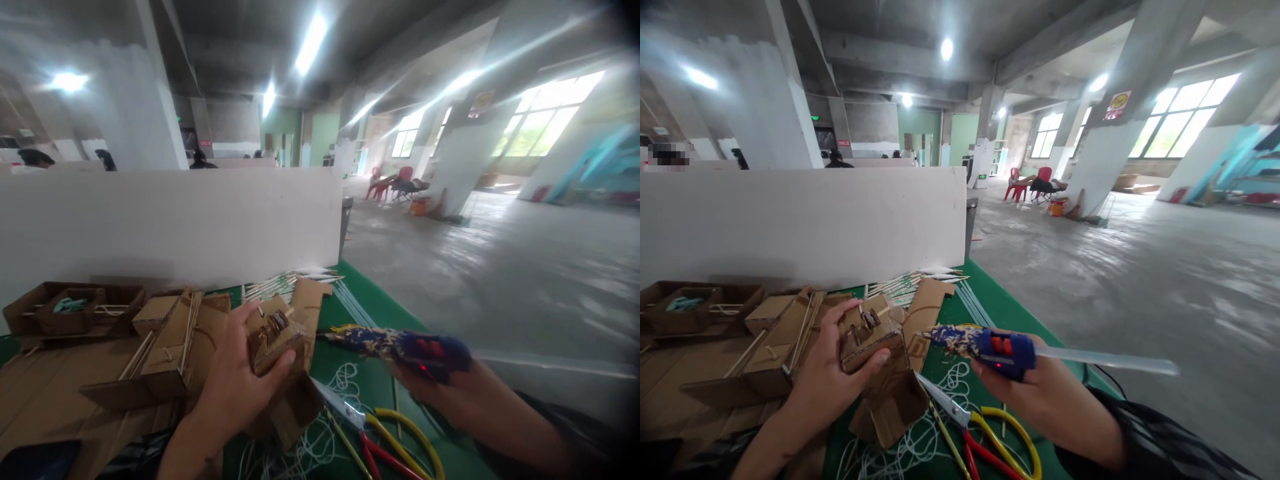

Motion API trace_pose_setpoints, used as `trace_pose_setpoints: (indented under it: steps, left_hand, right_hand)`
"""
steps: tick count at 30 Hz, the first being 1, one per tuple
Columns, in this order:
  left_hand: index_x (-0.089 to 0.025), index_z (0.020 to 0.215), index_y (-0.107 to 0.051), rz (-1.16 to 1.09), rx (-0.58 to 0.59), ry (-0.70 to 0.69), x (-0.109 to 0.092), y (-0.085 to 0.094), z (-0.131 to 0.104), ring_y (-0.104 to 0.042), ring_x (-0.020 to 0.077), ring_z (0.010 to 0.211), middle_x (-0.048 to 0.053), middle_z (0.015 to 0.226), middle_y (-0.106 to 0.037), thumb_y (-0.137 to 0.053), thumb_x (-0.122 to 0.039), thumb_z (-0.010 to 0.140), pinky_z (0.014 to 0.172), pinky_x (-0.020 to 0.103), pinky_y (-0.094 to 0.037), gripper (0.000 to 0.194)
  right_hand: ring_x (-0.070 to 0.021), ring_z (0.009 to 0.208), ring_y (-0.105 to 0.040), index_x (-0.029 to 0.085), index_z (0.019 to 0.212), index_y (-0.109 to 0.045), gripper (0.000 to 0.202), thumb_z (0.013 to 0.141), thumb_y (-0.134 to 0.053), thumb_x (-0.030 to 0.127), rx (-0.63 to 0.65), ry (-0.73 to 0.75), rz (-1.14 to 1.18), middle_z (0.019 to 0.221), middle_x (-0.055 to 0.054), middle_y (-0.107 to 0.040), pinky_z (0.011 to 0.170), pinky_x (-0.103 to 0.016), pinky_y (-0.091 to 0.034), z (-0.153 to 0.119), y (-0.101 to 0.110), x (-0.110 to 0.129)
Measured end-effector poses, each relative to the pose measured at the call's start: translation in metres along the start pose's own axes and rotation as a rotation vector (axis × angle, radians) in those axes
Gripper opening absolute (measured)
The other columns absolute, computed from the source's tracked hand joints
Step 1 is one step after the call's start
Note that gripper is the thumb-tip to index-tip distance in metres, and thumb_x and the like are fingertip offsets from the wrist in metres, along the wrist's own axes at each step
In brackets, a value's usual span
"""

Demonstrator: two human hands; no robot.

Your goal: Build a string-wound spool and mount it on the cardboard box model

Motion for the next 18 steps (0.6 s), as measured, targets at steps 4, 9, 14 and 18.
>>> trace_pose_setpoints:
  steps: [4, 9, 14, 18]
  left_hand:
    - [-0.026, 0.140, -0.031, -0.004, -0.008, -0.007, 0.001, -0.001, 0.000, -0.053, 0.0344, 0.125, 0.013, 0.139, -0.048, -0.070, -0.044, 0.080, 0.103, 0.056, -0.045, 0.073]
    - [-0.025, 0.140, -0.032, 0.003, -0.015, -0.009, 0.002, -0.001, 0.000, -0.050, 0.0340, 0.128, 0.013, 0.140, -0.046, -0.070, -0.044, 0.080, 0.105, 0.056, -0.043, 0.074]
    - [-0.025, 0.141, -0.030, -0.010, -0.012, -0.019, 0.001, -0.001, -0.001, -0.048, 0.0333, 0.130, 0.013, 0.142, -0.044, -0.069, -0.043, 0.082, 0.107, 0.056, -0.041, 0.073]
    - [-0.026, 0.140, -0.030, -0.017, -0.017, -0.020, 0.001, 0.000, 0.000, -0.047, 0.0320, 0.130, 0.012, 0.141, -0.045, -0.070, -0.042, 0.081, 0.108, 0.055, -0.040, 0.073]
  right_hand:
    - [-0.0154, 0.046, -0.052, 0.020, 0.061, -0.063, 0.042, 0.079, -0.068, 0.058, 0.099, -0.098, 0.063, 0.048, -0.001, -0.056, 0.047, -0.027, -0.045, 0.002, 0.005, -0.010]
    - [-0.0125, 0.044, -0.052, 0.020, 0.076, -0.067, 0.031, 0.083, -0.069, 0.050, -0.023, -0.077, 0.379, 0.051, 0.001, -0.058, 0.047, -0.025, -0.041, 0.016, 0.029, -0.012]
    - [-0.0109, 0.045, -0.051, 0.019, 0.078, -0.068, 0.021, 0.084, -0.069, 0.038, -0.045, -0.003, 0.530, 0.058, 0.000, -0.060, 0.045, -0.024, -0.038, 0.037, 0.042, -0.008]
    - [-0.0156, 0.053, -0.055, 0.018, 0.088, -0.067, 0.031, 0.085, -0.065, 0.049, 0.050, -0.020, 0.360, 0.061, -0.001, -0.061, 0.050, -0.027, -0.043, 0.043, 0.033, -0.015]
Point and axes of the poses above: each hand's wrist, its own z-axis towards the middle knuckle, its own y-axis out of the back of the hand, x = y × z, the point moved 10 cm from there along z, towards the middle knuckle
